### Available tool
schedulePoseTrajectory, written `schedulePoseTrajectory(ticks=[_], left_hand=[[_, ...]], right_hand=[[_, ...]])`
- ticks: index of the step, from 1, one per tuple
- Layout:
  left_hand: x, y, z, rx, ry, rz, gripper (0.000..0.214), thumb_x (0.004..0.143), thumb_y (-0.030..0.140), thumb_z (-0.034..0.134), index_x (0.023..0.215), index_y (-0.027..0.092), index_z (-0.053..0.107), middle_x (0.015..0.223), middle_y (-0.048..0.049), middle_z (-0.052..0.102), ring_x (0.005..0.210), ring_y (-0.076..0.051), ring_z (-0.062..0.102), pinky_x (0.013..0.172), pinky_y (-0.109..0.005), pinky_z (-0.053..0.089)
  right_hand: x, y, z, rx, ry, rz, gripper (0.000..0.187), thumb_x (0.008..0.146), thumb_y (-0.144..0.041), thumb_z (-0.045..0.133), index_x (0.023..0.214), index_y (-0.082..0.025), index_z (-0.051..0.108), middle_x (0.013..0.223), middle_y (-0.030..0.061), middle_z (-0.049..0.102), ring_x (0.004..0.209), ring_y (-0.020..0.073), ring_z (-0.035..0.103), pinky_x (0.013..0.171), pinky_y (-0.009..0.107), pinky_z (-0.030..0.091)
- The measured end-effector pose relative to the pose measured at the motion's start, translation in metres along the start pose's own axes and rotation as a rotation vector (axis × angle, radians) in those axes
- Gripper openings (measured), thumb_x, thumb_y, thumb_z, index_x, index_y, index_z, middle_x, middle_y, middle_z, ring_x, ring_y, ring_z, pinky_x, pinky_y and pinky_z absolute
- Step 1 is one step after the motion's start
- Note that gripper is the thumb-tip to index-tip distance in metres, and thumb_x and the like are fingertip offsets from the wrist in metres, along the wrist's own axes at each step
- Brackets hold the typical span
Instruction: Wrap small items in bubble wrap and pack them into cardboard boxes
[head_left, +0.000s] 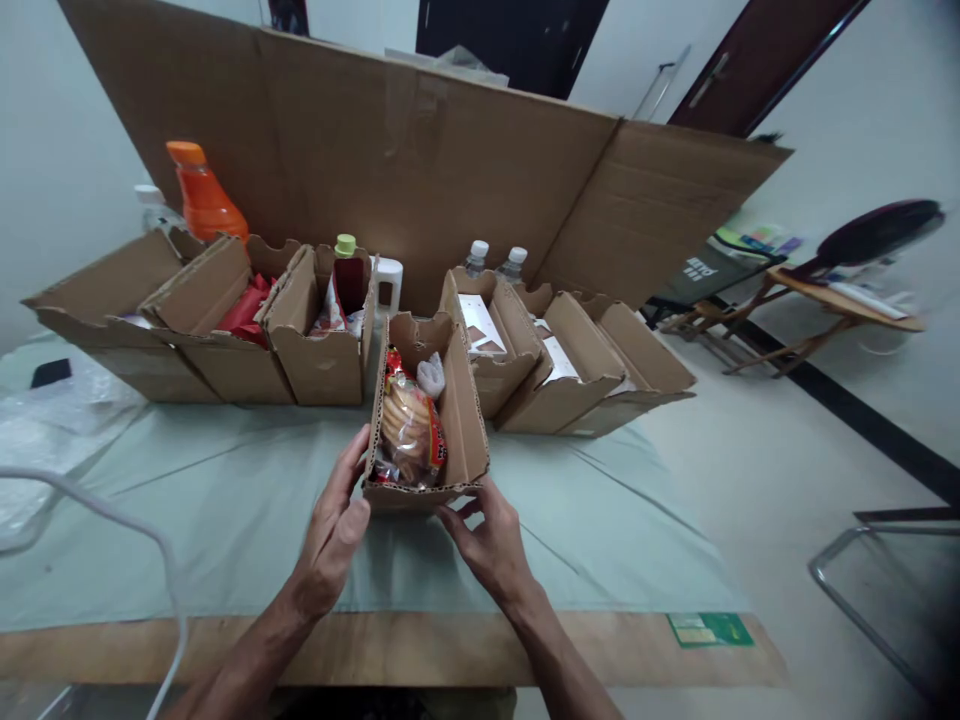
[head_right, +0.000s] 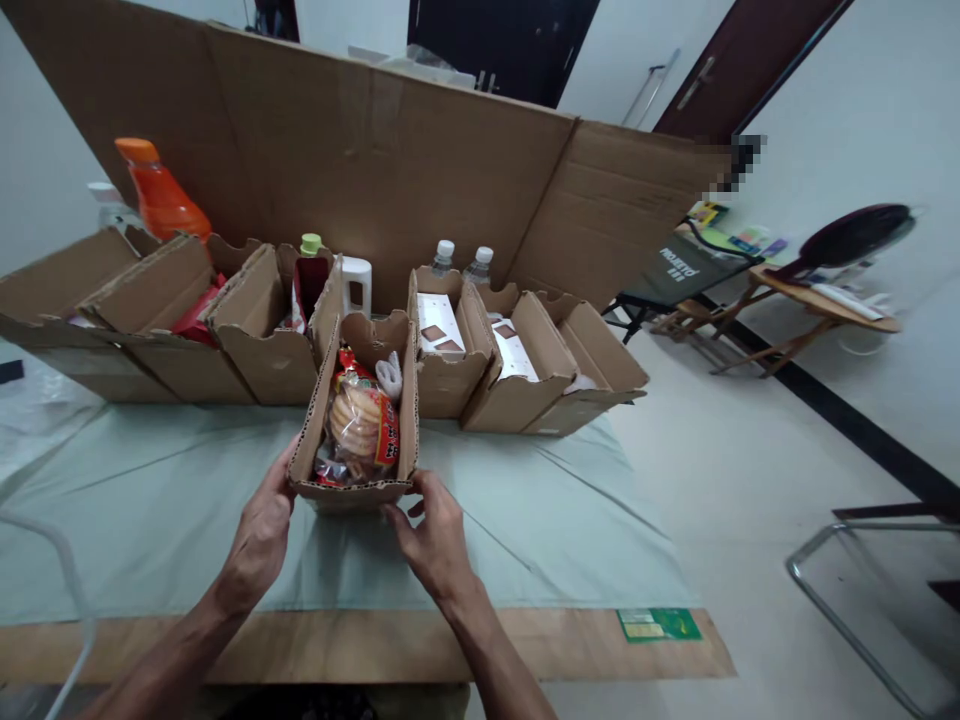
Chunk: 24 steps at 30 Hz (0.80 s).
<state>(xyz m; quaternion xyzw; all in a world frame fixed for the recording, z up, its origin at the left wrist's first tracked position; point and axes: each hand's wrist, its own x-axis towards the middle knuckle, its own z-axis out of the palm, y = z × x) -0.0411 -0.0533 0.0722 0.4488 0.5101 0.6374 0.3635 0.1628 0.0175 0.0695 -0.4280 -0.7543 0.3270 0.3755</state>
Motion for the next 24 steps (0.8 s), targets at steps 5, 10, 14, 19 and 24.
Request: schedulePoseTrajectory(ticks=[5, 10, 14, 19, 24], left_hand=[[0.006, -0.002, -0.003, 0.12, 0.053, -0.039, 0.078, 0.088, 0.044, 0.071, 0.156, 0.023, 0.04, 0.154, -0.014, 0.052, 0.143, -0.032, 0.049, 0.121, -0.048, 0.038], [0.052, -0.009, 0.007, 0.292, 0.134, -0.031, 0.061, 0.09, 0.038, 0.062, 0.148, 0.02, 0.05, 0.135, -0.0136, 0.063, 0.125, -0.028, 0.061, 0.11, -0.044, 0.048], [0.076, -0.018, 0.003, 0.476, 0.249, -0.096, 0.051, 0.084, 0.034, 0.061, 0.132, 0.017, 0.062, 0.116, -0.0124, 0.063, 0.093, -0.024, 0.067, 0.09, -0.043, 0.056], [0.067, -0.026, 0.005, 0.333, 0.19, -0.158, 0.068, 0.084, 0.034, 0.062, 0.148, 0.016, 0.045, 0.109, -0.0099, 0.065, 0.082, -0.018, 0.066, 0.083, -0.039, 0.057], [0.072, -0.033, 0.014, 0.128, 0.125, -0.152, 0.085, 0.079, 0.036, 0.068, 0.154, 0.015, 0.034, 0.123, -0.0157, 0.063, 0.117, -0.027, 0.065, 0.101, -0.045, 0.053]], right_hand=[[0.022, -0.008, -0.004, -0.061, -0.101, -0.009, 0.023, 0.083, -0.031, 0.07, 0.103, -0.022, 0.063, 0.095, 0.0054, 0.075, 0.079, 0.0201, 0.072, 0.06, 0.029, 0.058], [0.064, -0.004, 0.007, -0.214, -0.03, 0.03, 0.009, 0.082, -0.026, 0.068, 0.089, -0.023, 0.063, 0.083, 0.0029, 0.075, 0.071, 0.0195, 0.071, 0.067, 0.03, 0.054], [0.095, 0.0, 0.019, -0.25, 0.042, 0.058, 0.013, 0.086, -0.027, 0.062, 0.074, -0.023, 0.061, 0.074, 0.0044, 0.073, 0.07, 0.0221, 0.07, 0.07, 0.032, 0.052], [0.092, 0.002, 0.024, -0.176, 0.03, 0.032, 0.015, 0.09, -0.027, 0.057, 0.094, -0.022, 0.07, 0.092, 0.0056, 0.079, 0.081, 0.021, 0.073, 0.074, 0.031, 0.056], [0.078, -0.005, -0.001, -0.083, 0.058, -0.028, 0.025, 0.091, -0.029, 0.058, 0.109, -0.02, 0.071, 0.1, 0.0067, 0.078, 0.085, 0.0193, 0.073, 0.072, 0.028, 0.058]])
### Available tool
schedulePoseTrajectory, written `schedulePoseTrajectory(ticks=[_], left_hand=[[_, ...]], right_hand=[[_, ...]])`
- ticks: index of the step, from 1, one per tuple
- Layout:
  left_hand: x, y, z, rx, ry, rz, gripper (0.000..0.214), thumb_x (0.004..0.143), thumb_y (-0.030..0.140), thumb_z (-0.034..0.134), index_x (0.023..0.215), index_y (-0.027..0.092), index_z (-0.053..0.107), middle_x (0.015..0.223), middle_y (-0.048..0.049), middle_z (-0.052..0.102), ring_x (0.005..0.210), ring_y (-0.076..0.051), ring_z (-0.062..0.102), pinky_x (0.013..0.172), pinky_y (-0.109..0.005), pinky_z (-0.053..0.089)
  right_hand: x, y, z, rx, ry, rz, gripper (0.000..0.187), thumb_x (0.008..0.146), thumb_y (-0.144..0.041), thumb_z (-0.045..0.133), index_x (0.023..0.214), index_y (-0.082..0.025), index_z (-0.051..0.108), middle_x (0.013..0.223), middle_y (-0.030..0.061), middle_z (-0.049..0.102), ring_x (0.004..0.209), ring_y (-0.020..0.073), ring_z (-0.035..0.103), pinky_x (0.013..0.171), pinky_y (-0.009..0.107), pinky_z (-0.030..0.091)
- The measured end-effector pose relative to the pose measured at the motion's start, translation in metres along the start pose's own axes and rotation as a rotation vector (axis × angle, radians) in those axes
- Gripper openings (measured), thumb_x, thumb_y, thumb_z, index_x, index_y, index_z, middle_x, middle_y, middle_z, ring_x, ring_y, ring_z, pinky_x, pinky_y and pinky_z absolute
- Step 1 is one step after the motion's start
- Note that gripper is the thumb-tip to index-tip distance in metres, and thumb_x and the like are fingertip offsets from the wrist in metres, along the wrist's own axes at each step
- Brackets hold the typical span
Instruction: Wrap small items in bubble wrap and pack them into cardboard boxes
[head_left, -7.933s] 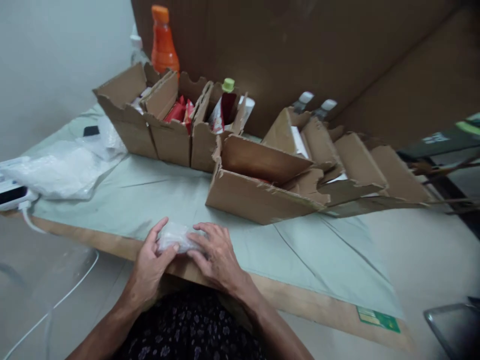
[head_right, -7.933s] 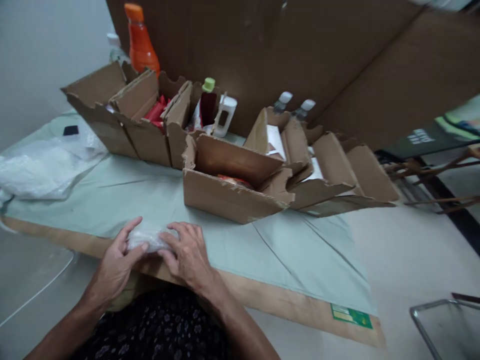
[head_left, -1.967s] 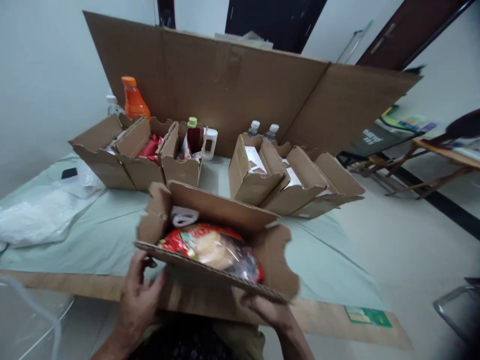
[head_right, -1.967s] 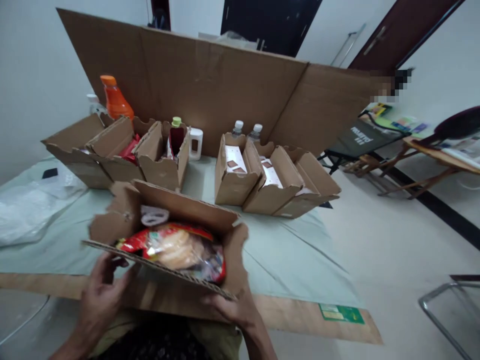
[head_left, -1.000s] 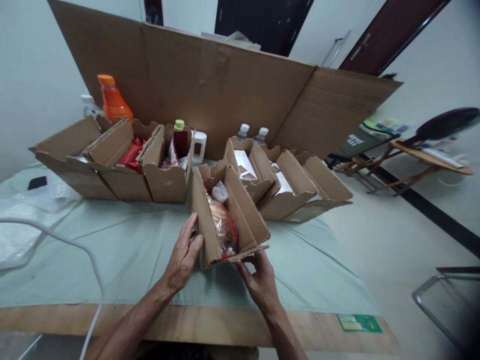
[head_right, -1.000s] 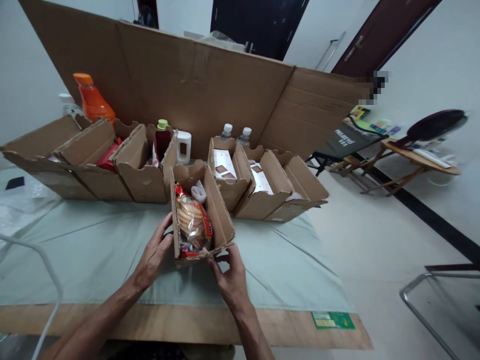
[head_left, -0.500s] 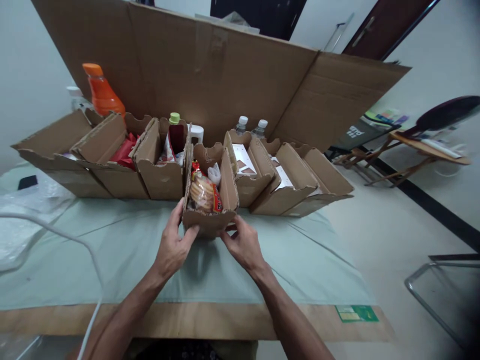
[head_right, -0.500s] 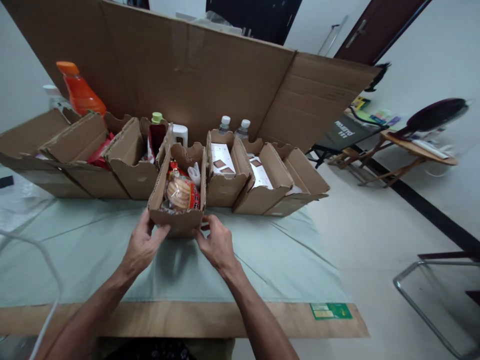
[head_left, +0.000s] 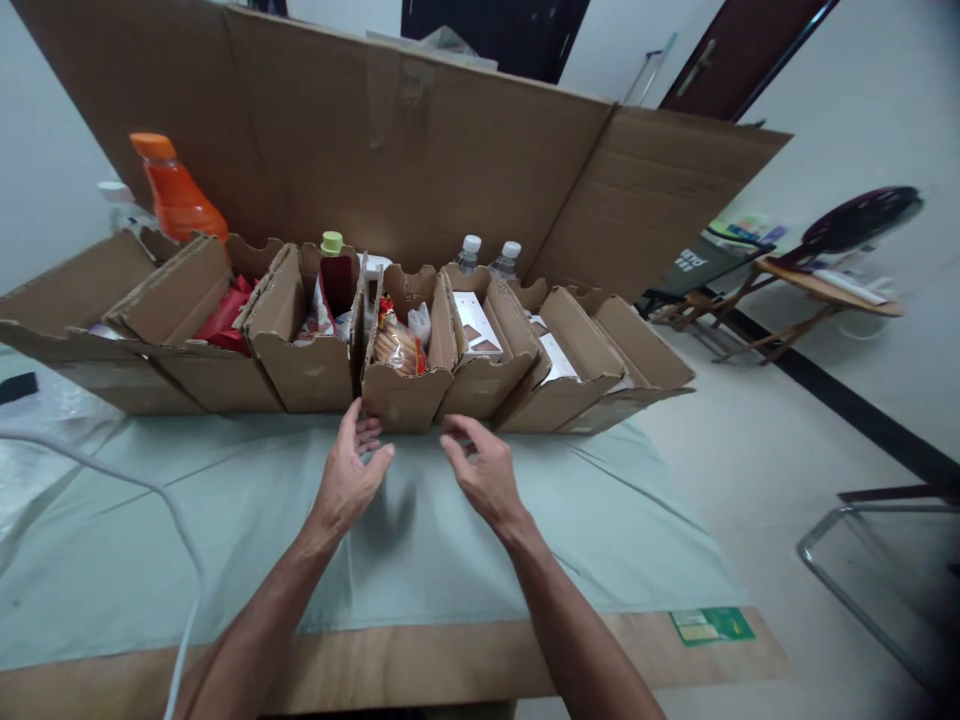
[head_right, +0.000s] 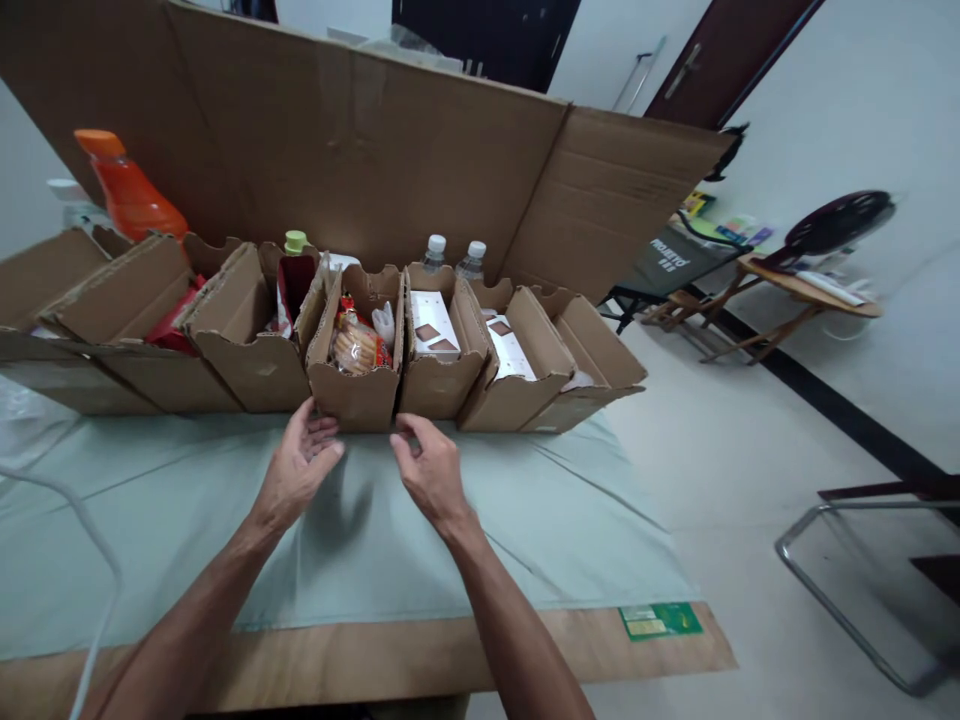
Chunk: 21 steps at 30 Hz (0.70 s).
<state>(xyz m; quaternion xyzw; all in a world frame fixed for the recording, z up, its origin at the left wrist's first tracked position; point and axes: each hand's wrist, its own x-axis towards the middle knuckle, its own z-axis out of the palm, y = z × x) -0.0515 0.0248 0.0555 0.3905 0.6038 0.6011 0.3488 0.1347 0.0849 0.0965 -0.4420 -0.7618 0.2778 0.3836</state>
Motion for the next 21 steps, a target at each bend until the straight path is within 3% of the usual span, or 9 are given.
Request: schedulePoseTrajectory(ticks=[4, 6, 8, 12, 21], left_hand=[[0.012, 0.0, 0.001, 0.004, 0.002, 0.004, 0.086, 0.077, 0.035, 0.068, 0.153, 0.011, 0.034, 0.122, -0.0172, 0.062, 0.12, -0.029, 0.063, 0.104, -0.048, 0.051], [0.015, 0.001, 0.001, 0.022, 0.016, 0.013, 0.086, 0.077, 0.035, 0.067, 0.153, 0.011, 0.034, 0.121, -0.0166, 0.062, 0.121, -0.029, 0.062, 0.105, -0.049, 0.05], [0.016, 0.001, 0.001, 0.047, 0.027, 0.019, 0.085, 0.077, 0.034, 0.067, 0.153, 0.012, 0.035, 0.12, -0.0158, 0.062, 0.12, -0.028, 0.062, 0.105, -0.049, 0.05], [0.017, 0.001, 0.002, 0.126, 0.036, 0.045, 0.081, 0.079, 0.031, 0.064, 0.153, 0.012, 0.036, 0.119, -0.0158, 0.064, 0.117, -0.028, 0.063, 0.103, -0.049, 0.051], [0.031, 0.004, 0.007, 0.259, 0.04, 0.07, 0.083, 0.078, 0.026, 0.063, 0.154, 0.009, 0.035, 0.118, -0.0164, 0.068, 0.112, -0.028, 0.066, 0.106, -0.05, 0.05]], right_hand=[[0.023, -0.013, -0.041, -0.133, 0.164, -0.033, 0.044, 0.095, -0.03, 0.054, 0.138, -0.019, 0.06, 0.09, 0.0034, 0.076, 0.072, 0.0174, 0.069, 0.075, 0.03, 0.057], [0.045, -0.021, -0.056, -0.339, 0.121, -0.001, 0.055, 0.095, -0.026, 0.054, 0.15, -0.021, 0.05, 0.087, 0.0017, 0.076, 0.073, 0.0193, 0.07, 0.078, 0.033, 0.055], [0.064, -0.03, -0.064, -0.575, -0.007, 0.075, 0.053, 0.094, -0.024, 0.055, 0.146, -0.023, 0.055, 0.088, 0.0035, 0.078, 0.079, 0.0235, 0.071, 0.08, 0.036, 0.053], [0.078, -0.044, -0.062, -0.84, -0.167, 0.159, 0.031, 0.098, -0.028, 0.052, 0.12, -0.024, 0.073, 0.096, 0.0104, 0.08, 0.093, 0.0294, 0.074, 0.078, 0.035, 0.05], [0.068, -0.041, -0.048, -0.871, -0.096, 0.163, 0.029, 0.1, -0.03, 0.052, 0.12, -0.023, 0.072, 0.093, 0.0102, 0.08, 0.088, 0.0286, 0.075, 0.072, 0.032, 0.048]])
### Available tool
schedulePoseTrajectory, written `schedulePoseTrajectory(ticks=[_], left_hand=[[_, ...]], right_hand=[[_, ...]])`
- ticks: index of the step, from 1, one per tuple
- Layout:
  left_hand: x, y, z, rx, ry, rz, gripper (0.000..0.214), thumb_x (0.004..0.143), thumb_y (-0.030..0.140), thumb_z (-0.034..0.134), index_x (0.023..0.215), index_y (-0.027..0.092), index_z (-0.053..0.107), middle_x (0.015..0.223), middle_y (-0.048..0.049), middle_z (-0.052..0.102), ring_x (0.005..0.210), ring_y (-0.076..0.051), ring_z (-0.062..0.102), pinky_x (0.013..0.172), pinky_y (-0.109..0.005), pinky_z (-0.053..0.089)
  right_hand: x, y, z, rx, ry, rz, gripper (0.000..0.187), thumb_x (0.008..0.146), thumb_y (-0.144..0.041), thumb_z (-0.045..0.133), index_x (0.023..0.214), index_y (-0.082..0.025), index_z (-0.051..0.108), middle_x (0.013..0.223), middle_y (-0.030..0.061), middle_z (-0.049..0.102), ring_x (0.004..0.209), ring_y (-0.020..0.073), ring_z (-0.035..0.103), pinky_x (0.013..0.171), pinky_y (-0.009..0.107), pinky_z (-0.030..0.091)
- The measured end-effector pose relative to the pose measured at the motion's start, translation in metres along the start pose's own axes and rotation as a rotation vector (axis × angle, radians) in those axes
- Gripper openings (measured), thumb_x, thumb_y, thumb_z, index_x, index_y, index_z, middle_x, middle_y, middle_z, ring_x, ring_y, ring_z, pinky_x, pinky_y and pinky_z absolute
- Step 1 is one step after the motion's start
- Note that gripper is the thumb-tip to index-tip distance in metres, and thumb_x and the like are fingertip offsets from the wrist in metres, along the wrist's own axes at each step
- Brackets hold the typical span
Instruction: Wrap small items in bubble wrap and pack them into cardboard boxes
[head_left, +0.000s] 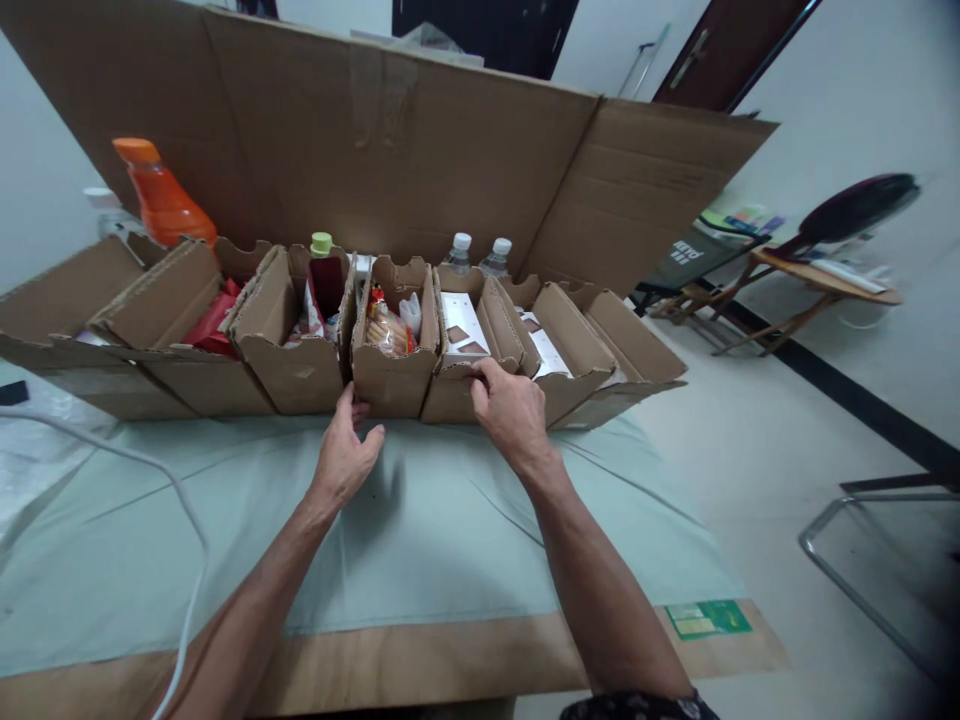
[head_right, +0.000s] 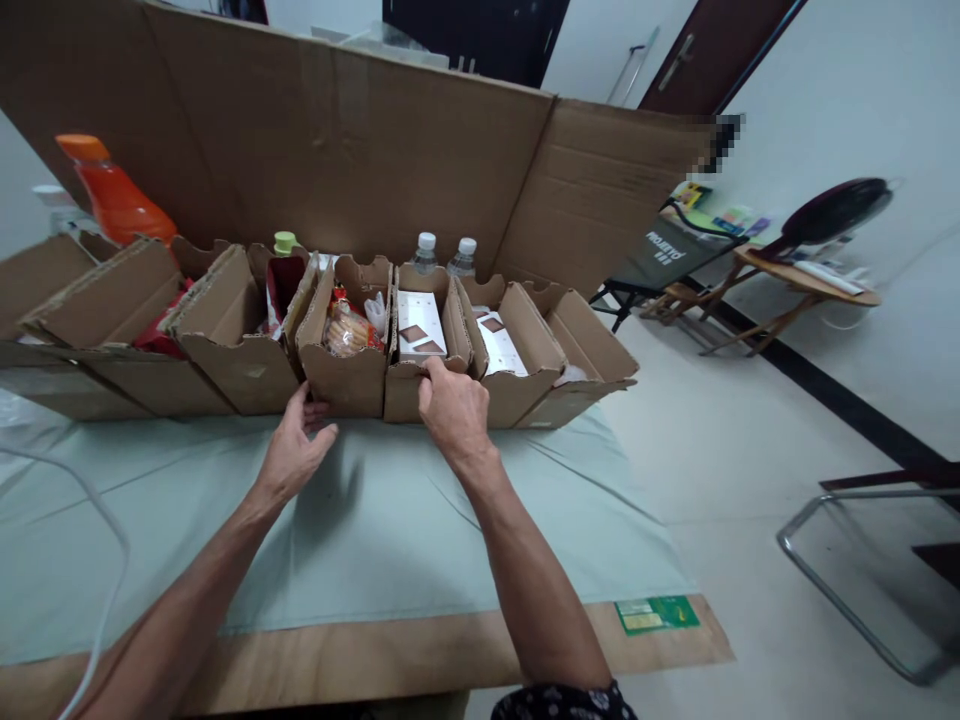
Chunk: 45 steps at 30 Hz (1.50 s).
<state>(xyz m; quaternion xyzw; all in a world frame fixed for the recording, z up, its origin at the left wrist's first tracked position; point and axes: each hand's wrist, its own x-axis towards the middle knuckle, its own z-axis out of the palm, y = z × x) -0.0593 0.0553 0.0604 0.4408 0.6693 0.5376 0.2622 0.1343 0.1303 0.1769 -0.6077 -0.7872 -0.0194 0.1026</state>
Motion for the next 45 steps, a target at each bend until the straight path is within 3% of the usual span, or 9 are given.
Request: schedulePoseTrajectory(ticks=[6, 10, 15, 21, 27, 33, 36, 39, 45], left_hand=[[-0.033, 0.002, -0.025, 0.086, -0.106, 0.039, 0.077, 0.082, 0.03, 0.063, 0.154, 0.017, 0.04, 0.136, -0.0177, 0.064, 0.121, -0.03, 0.064, 0.1, -0.048, 0.053], [-0.074, 0.001, -0.058, 0.118, -0.196, 0.034, 0.058, 0.088, 0.036, 0.06, 0.144, 0.022, 0.054, 0.139, -0.0159, 0.063, 0.114, -0.029, 0.068, 0.065, -0.032, 0.058], [-0.106, -0.005, -0.093, 0.123, -0.128, 0.045, 0.042, 0.088, 0.034, 0.059, 0.127, 0.022, 0.068, 0.124, -0.0132, 0.071, 0.103, -0.026, 0.072, 0.075, -0.035, 0.062], [-0.12, -0.013, -0.127, 0.084, -0.022, 0.049, 0.034, 0.088, 0.038, 0.061, 0.116, 0.022, 0.073, 0.113, -0.0103, 0.075, 0.098, -0.024, 0.074, 0.085, -0.038, 0.062], [-0.132, -0.023, -0.153, 0.013, 0.16, -0.056, 0.04, 0.088, 0.047, 0.063, 0.116, 0.02, 0.072, 0.114, -0.0114, 0.074, 0.098, -0.024, 0.072, 0.088, -0.039, 0.06], [-0.139, -0.026, -0.168, -0.044, 0.272, -0.143, 0.063, 0.088, 0.048, 0.067, 0.144, 0.024, 0.051, 0.14, -0.013, 0.063, 0.121, -0.029, 0.065, 0.103, -0.046, 0.054], [-0.139, -0.022, -0.164, -0.068, 0.245, -0.1, 0.077, 0.086, 0.043, 0.068, 0.155, 0.026, 0.037, 0.154, -0.0134, 0.051, 0.132, -0.029, 0.058, 0.107, -0.045, 0.052], [-0.139, -0.021, -0.156, -0.074, 0.128, -0.124, 0.078, 0.082, 0.038, 0.069, 0.153, 0.026, 0.039, 0.153, -0.0126, 0.052, 0.125, -0.027, 0.063, 0.103, -0.042, 0.055], [-0.14, -0.025, -0.149, 0.084, -0.024, -0.19, 0.041, 0.074, 0.042, 0.067, 0.108, 0.02, 0.066, 0.107, -0.0107, 0.075, 0.098, -0.031, 0.074, 0.085, -0.045, 0.062]], right_hand=[[-0.016, -0.002, -0.009, 0.379, 0.214, -0.175, 0.042, 0.095, -0.029, 0.058, 0.135, -0.02, 0.064, 0.079, 0.0016, 0.076, 0.067, 0.019, 0.069, 0.069, 0.028, 0.05], [-0.025, -0.048, -0.023, 0.565, 0.104, -0.434, 0.037, 0.097, -0.026, 0.054, 0.132, -0.021, 0.066, 0.087, 0.002, 0.078, 0.072, 0.0168, 0.07, 0.072, 0.026, 0.051], [0.003, -0.136, -0.023, 0.307, -0.134, -0.506, 0.067, 0.098, -0.023, 0.051, 0.161, -0.018, 0.029, 0.099, 0.0082, 0.08, 0.088, 0.0261, 0.075, 0.081, 0.036, 0.053], [0.028, -0.178, -0.008, 0.094, -0.176, -0.411, 0.034, 0.099, -0.017, 0.043, 0.129, -0.018, 0.062, 0.108, 0.0155, 0.078, 0.101, 0.0311, 0.074, 0.08, 0.036, 0.051], [-0.043, -0.145, -0.009, 0.207, -0.168, -0.485, 0.023, 0.098, -0.017, 0.046, 0.108, -0.021, 0.066, 0.094, 0.0083, 0.08, 0.085, 0.0239, 0.075, 0.071, 0.028, 0.044], [-0.13, -0.055, -0.027, 0.609, -0.153, -0.661, 0.015, 0.093, -0.017, 0.055, 0.093, -0.022, 0.069, 0.078, 0.0008, 0.076, 0.067, 0.0148, 0.071, 0.066, 0.023, 0.049], [-0.147, 0.0, -0.028, 0.761, 0.031, -0.432, 0.021, 0.094, -0.017, 0.058, 0.108, -0.026, 0.069, 0.095, 0.0028, 0.079, 0.079, 0.0172, 0.076, 0.071, 0.026, 0.057], [-0.167, 0.043, -0.015, 0.894, 0.136, -0.223, 0.053, 0.096, -0.022, 0.059, 0.146, -0.033, 0.049, 0.13, 0.0107, 0.072, 0.101, 0.0235, 0.077, 0.075, 0.033, 0.063], [-0.206, 0.026, 0.039, 0.831, -0.185, -0.331, 0.089, 0.079, -0.041, 0.08, 0.157, -0.024, 0.04, 0.151, 0.0178, 0.056, 0.134, 0.0373, 0.059, 0.104, 0.051, 0.056]])
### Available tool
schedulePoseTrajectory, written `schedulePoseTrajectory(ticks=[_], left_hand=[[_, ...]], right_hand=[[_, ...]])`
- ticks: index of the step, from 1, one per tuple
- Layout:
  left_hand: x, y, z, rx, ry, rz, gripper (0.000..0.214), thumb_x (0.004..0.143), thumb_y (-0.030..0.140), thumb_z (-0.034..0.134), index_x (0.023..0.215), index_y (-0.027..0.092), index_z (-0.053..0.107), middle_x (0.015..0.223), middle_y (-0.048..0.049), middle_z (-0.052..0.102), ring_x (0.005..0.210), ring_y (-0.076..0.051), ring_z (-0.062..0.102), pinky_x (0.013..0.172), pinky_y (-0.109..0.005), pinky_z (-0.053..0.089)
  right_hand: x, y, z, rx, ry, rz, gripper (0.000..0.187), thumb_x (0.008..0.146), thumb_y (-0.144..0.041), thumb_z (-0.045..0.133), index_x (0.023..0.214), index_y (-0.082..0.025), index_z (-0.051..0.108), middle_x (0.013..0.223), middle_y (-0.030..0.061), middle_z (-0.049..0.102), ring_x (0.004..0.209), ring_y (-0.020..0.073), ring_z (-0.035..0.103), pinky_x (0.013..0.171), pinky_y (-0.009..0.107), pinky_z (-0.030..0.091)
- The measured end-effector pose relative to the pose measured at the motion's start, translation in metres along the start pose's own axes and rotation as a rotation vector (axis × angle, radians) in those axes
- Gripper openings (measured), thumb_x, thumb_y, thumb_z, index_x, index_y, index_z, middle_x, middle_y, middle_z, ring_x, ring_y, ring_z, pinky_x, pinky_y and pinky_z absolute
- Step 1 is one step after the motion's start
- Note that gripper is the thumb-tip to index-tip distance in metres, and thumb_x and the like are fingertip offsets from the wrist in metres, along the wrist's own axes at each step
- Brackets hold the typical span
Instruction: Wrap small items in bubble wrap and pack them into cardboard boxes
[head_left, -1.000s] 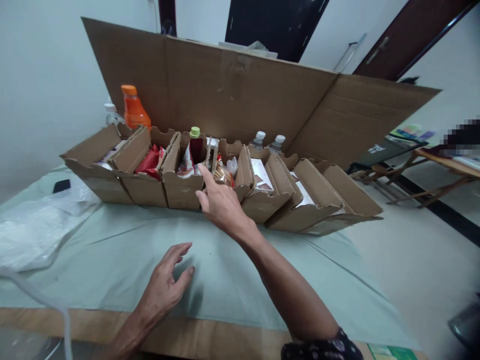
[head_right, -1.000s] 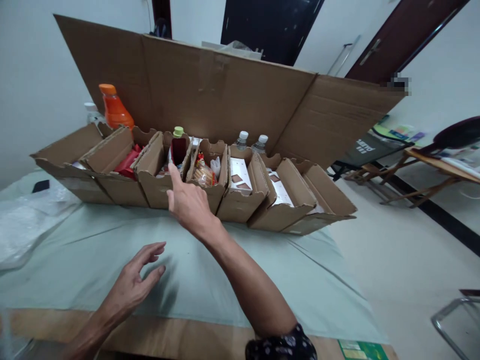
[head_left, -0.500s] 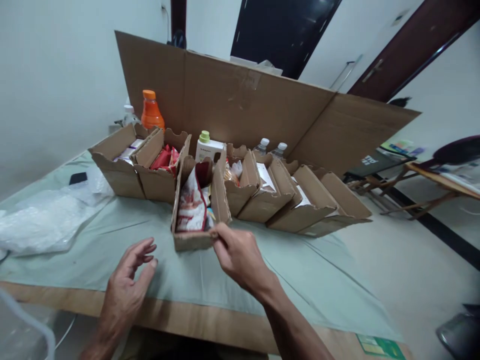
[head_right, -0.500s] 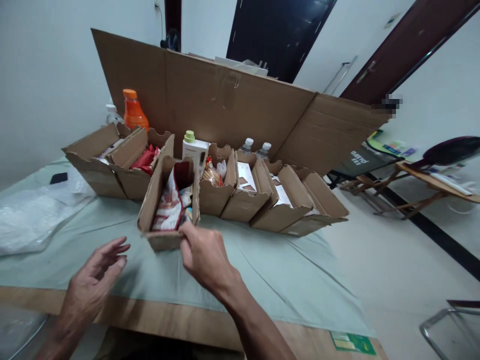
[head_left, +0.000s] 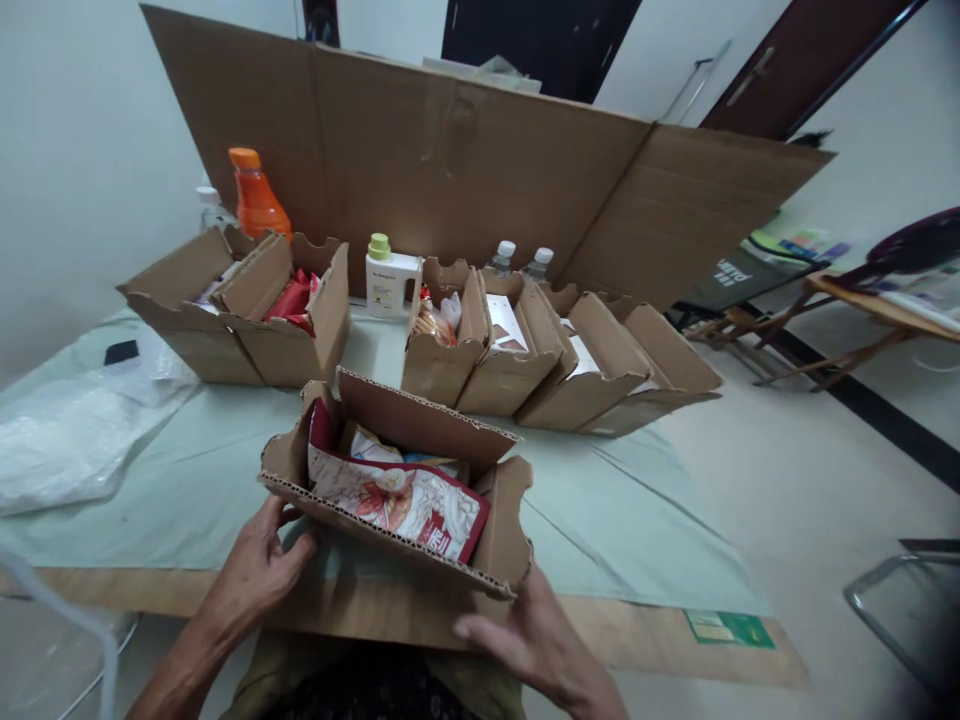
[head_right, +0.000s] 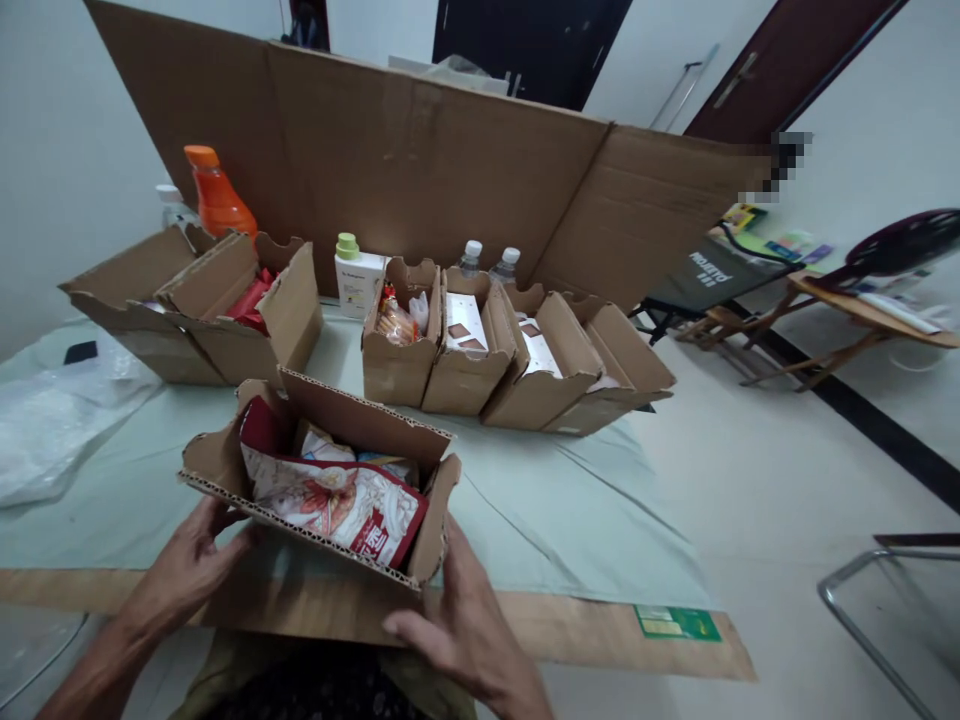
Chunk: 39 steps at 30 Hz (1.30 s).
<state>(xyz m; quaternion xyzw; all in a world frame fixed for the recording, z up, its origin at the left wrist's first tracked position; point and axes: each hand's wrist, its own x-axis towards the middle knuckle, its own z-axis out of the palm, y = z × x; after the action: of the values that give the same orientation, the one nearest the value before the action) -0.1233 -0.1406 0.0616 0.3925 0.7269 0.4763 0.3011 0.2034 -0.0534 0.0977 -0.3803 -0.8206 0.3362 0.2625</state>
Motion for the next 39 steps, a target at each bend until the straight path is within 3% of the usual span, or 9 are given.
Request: schedulePoseTrajectory(ticks=[4, 8, 11, 15, 18, 21, 30, 36, 39], left_hand=[[0.018, 0.016, 0.019, -0.003, -0.027, 0.022, 0.041, 0.079, 0.046, 0.064, 0.11, 0.019, 0.063, 0.099, -0.0088, 0.074, 0.095, -0.029, 0.074, 0.084, -0.044, 0.061], [0.055, 0.045, 0.055, -0.059, -0.011, 0.131, 0.042, 0.083, 0.038, 0.059, 0.119, 0.018, 0.061, 0.11, -0.01, 0.073, 0.099, -0.026, 0.073, 0.085, -0.041, 0.06], [0.073, 0.053, 0.071, -0.029, 0.029, 0.211, 0.057, 0.082, 0.03, 0.06, 0.137, 0.019, 0.054, 0.124, -0.0119, 0.071, 0.109, -0.026, 0.069, 0.095, -0.044, 0.057], [0.059, 0.028, 0.055, 0.046, 0.03, 0.211, 0.073, 0.083, 0.031, 0.064, 0.151, 0.016, 0.044, 0.139, -0.018, 0.064, 0.124, -0.029, 0.064, 0.104, -0.049, 0.053], [0.032, 0.004, 0.028, 0.109, 0.087, 0.213, 0.054, 0.086, 0.029, 0.06, 0.139, 0.018, 0.059, 0.134, -0.0157, 0.067, 0.121, -0.028, 0.066, 0.097, -0.044, 0.058], [0.012, -0.012, 0.008, 0.139, 0.15, 0.204, 0.038, 0.09, 0.026, 0.057, 0.126, 0.02, 0.067, 0.128, -0.0136, 0.07, 0.117, -0.027, 0.068, 0.08, -0.037, 0.062], [0.004, -0.039, 0.01, 0.002, 0.198, 0.319, 0.034, 0.083, 0.01, 0.055, 0.111, 0.021, 0.073, 0.108, -0.0107, 0.076, 0.105, -0.026, 0.071, 0.093, -0.042, 0.059], [0.007, -0.045, 0.009, -0.027, 0.201, 0.367, 0.035, 0.086, 0.01, 0.053, 0.113, 0.021, 0.073, 0.107, -0.0118, 0.077, 0.103, -0.026, 0.072, 0.091, -0.042, 0.06], [0.008, -0.045, 0.007, -0.056, 0.197, 0.393, 0.034, 0.086, 0.011, 0.054, 0.112, 0.022, 0.072, 0.104, -0.0118, 0.077, 0.1, -0.027, 0.072, 0.088, -0.044, 0.061]], right_hand=[[0.041, 0.003, 0.021, -0.053, 0.159, -0.016, 0.055, 0.088, -0.035, 0.066, 0.141, -0.02, 0.058, 0.141, 0.0162, 0.064, 0.129, 0.0335, 0.062, 0.107, 0.049, 0.053], [0.089, 0.022, -0.004, -0.155, 0.245, 0.022, 0.047, 0.085, -0.043, 0.065, 0.122, -0.014, 0.067, 0.123, 0.0177, 0.073, 0.114, 0.0341, 0.069, 0.097, 0.048, 0.057], [0.095, 0.036, -0.018, -0.251, 0.28, 0.122, 0.038, 0.089, -0.046, 0.059, 0.107, -0.015, 0.072, 0.101, 0.0151, 0.079, 0.09, 0.0317, 0.076, 0.081, 0.045, 0.061], [0.064, 0.041, -0.01, -0.365, 0.469, 0.143, 0.039, 0.095, -0.051, 0.057, 0.103, -0.018, 0.075, 0.094, 0.013, 0.081, 0.082, 0.0301, 0.077, 0.079, 0.044, 0.061], [0.048, 0.027, 0.011, -0.313, 0.419, 0.037, 0.031, 0.097, -0.045, 0.06, 0.103, -0.02, 0.076, 0.091, 0.0099, 0.081, 0.073, 0.0259, 0.077, 0.072, 0.038, 0.062], [0.066, -0.005, 0.041, -0.169, 0.196, -0.206, 0.018, 0.097, -0.031, 0.062, 0.102, -0.022, 0.077, 0.091, 0.0064, 0.081, 0.077, 0.0228, 0.077, 0.074, 0.033, 0.062], [0.221, -0.138, 0.179, -0.308, -0.411, -0.639, 0.025, 0.097, -0.014, 0.057, 0.115, -0.019, 0.074, 0.117, 0.0097, 0.077, 0.107, 0.0239, 0.069, 0.092, 0.037, 0.057], [0.308, -0.206, 0.283, -0.74, -0.444, -0.865, 0.031, 0.098, -0.01, 0.047, 0.11, -0.008, 0.076, 0.159, 0.0196, 0.046, 0.155, 0.0363, 0.027, 0.119, 0.054, 0.031], [0.341, -0.229, 0.315, -0.837, -0.498, -0.784, 0.034, 0.096, -0.006, 0.048, 0.121, -0.005, 0.072, 0.158, 0.0203, 0.047, 0.156, 0.0347, 0.027, 0.125, 0.055, 0.02]])
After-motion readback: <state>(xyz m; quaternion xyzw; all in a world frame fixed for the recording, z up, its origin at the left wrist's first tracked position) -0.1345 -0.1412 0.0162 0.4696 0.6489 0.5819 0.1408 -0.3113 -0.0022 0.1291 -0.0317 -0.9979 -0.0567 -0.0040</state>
